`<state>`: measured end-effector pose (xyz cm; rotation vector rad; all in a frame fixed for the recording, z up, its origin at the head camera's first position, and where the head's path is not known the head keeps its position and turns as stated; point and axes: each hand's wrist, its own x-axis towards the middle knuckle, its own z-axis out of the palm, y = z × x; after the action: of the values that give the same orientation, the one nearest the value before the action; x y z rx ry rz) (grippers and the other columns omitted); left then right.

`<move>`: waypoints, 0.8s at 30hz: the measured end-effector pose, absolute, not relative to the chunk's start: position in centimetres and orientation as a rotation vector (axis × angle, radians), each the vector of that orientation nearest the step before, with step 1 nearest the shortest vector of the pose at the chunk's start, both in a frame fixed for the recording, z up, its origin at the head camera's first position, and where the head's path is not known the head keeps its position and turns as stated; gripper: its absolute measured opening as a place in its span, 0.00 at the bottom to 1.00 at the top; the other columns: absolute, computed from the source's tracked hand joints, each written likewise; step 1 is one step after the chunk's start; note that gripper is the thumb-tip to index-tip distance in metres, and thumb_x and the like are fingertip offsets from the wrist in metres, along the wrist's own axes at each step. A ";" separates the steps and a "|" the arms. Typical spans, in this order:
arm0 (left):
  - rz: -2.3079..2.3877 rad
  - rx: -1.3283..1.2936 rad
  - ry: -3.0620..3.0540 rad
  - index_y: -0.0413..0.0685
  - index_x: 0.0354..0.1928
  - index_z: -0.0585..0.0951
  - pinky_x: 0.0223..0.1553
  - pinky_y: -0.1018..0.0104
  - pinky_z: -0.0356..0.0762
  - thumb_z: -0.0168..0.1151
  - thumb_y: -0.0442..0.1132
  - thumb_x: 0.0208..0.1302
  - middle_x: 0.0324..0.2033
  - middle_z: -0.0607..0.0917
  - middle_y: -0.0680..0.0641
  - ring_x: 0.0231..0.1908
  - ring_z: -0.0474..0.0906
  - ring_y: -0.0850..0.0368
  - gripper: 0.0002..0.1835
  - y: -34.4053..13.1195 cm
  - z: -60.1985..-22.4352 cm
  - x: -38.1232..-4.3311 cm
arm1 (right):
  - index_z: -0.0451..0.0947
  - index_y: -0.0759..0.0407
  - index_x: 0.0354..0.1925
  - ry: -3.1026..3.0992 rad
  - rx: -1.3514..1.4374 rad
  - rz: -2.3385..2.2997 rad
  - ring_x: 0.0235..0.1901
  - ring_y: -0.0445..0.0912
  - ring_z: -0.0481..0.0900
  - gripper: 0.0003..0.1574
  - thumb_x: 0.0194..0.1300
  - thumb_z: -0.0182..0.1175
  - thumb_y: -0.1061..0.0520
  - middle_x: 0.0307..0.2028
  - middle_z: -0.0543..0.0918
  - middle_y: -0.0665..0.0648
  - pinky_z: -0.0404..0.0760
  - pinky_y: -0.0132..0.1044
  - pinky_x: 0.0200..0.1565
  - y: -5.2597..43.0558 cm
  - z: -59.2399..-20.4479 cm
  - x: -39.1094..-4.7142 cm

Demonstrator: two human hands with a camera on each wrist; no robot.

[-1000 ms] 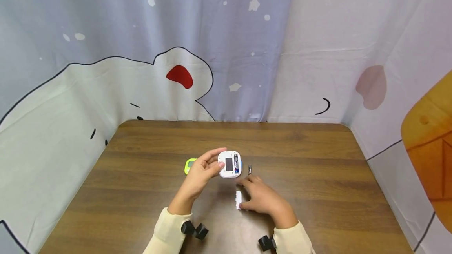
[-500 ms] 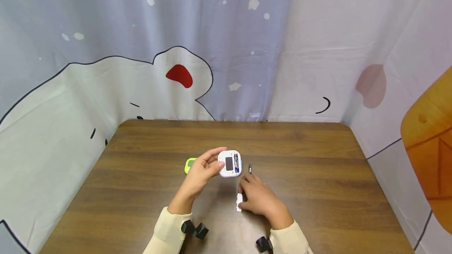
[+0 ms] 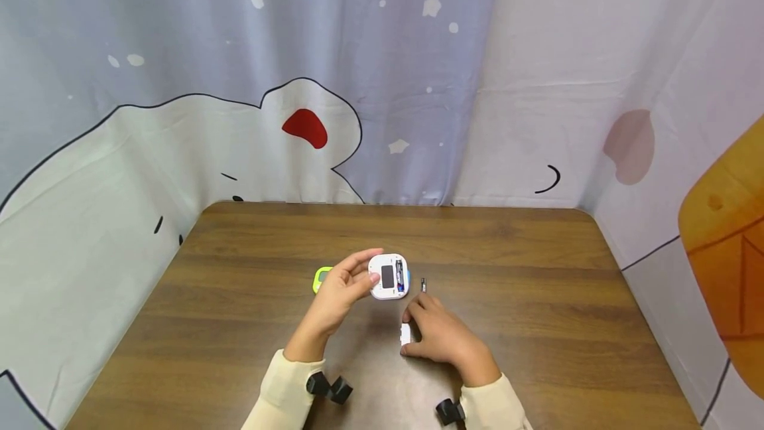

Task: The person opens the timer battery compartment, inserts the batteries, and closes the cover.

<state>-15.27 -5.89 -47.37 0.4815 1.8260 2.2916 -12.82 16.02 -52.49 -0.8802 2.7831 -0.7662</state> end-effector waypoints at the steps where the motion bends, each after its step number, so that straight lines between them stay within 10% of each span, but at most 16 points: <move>1: 2.292 0.482 1.824 0.42 0.63 0.74 0.43 0.63 0.82 0.61 0.31 0.67 0.52 0.80 0.37 0.48 0.81 0.50 0.23 -5.9 -47.4 -15.3 | 0.75 0.52 0.42 2.775 -0.879 -0.763 0.45 0.46 0.68 0.29 0.44 0.77 0.47 0.44 0.71 0.49 0.74 0.46 0.48 16.1 -52.4 -12.8; 24: 2.276 0.501 1.818 0.36 0.65 0.71 0.44 0.64 0.82 0.61 0.31 0.67 0.53 0.79 0.37 0.49 0.80 0.51 0.25 -5.9 -47.2 -15.2 | 0.68 0.55 0.51 2.732 -0.933 -0.877 0.39 0.41 0.73 0.32 0.48 0.71 0.62 0.40 0.74 0.49 0.76 0.40 0.44 15.7 -52.8 -13.1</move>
<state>-15.23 -5.92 -47.21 0.5008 1.8184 2.2756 -13.05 15.70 -52.77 -0.9333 2.7322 -0.8773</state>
